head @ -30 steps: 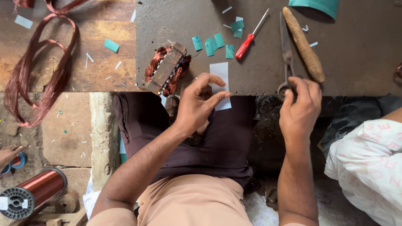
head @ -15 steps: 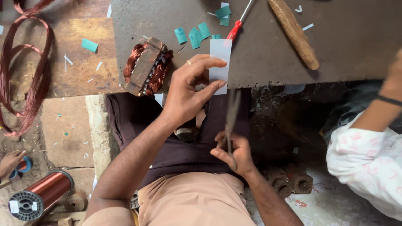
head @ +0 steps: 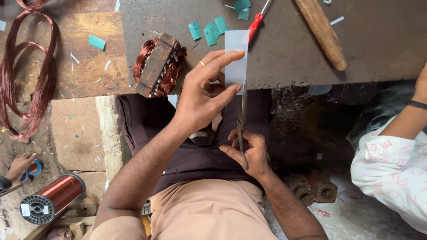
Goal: The person is placing insulation paper into the slots of a motor stator and winding copper wire into it by hand and using scissors.
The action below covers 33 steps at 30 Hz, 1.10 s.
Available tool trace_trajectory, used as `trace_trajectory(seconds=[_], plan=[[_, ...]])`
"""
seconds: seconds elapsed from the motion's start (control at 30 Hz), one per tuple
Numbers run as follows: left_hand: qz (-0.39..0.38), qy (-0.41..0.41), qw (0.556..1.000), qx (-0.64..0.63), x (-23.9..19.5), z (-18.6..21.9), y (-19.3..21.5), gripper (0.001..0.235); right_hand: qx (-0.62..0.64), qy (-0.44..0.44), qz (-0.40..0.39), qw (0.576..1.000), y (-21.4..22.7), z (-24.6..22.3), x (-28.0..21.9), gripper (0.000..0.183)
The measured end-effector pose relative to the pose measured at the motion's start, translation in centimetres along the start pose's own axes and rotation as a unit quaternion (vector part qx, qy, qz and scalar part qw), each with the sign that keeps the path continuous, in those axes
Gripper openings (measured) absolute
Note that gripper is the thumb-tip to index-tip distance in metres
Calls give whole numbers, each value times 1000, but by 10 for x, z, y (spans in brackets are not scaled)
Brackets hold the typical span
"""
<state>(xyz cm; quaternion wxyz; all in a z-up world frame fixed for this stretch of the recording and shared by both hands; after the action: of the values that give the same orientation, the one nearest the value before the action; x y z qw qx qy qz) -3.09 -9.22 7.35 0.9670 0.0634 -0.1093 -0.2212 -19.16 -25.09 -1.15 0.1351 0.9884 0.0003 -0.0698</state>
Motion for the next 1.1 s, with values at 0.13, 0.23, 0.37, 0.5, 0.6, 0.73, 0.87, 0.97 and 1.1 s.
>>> trace_trajectory(seconds=[0.13, 0.23, 0.37, 0.5, 0.6, 0.73, 0.87, 0.97, 1.1], plan=[[1, 8, 1000, 0, 0, 0, 1, 60, -8, -1, 5, 1000, 0, -1, 0, 36], [1, 13, 1000, -6, 1, 0, 2, 60, -16, -11, 7, 1000, -1, -1, 1, 33], [-1, 33, 999, -8, 0, 0, 3, 62, 4, -57, 6, 998, -4, -2, -2, 30], [-11, 31, 999, -33, -2, 1, 3, 64, -1, -23, 8, 1000, -3, -10, 3, 30], [-30, 56, 996, -60, -10, 2, -3, 70, -2, 22, 4, 1000, 4, -16, 11, 33], [-31, 61, 995, -67, -14, 1, -5, 70, 13, 16, 6, 1000, 5, -18, 13, 34], [-35, 65, 996, -52, -15, 3, -4, 72, -2, -17, 13, 1000, 0, -14, 11, 34], [-50, 95, 993, -50, -17, 8, -5, 80, 25, -7, 15, 1000, 1, -14, 12, 35], [-93, 84, 984, -130, -21, 17, -4, 89, 22, 20, 6, 1000, 8, -17, 18, 35]])
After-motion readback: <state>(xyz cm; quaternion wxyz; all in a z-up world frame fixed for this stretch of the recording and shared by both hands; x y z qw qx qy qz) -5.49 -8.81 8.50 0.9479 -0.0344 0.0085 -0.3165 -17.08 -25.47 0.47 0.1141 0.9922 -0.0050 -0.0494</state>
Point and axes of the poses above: each hand's wrist, its own x-axis towards the middle knuckle, its own y-axis out of the back of the hand, z = x × y, the point moved 1 cm from there along x, towards the middle knuckle
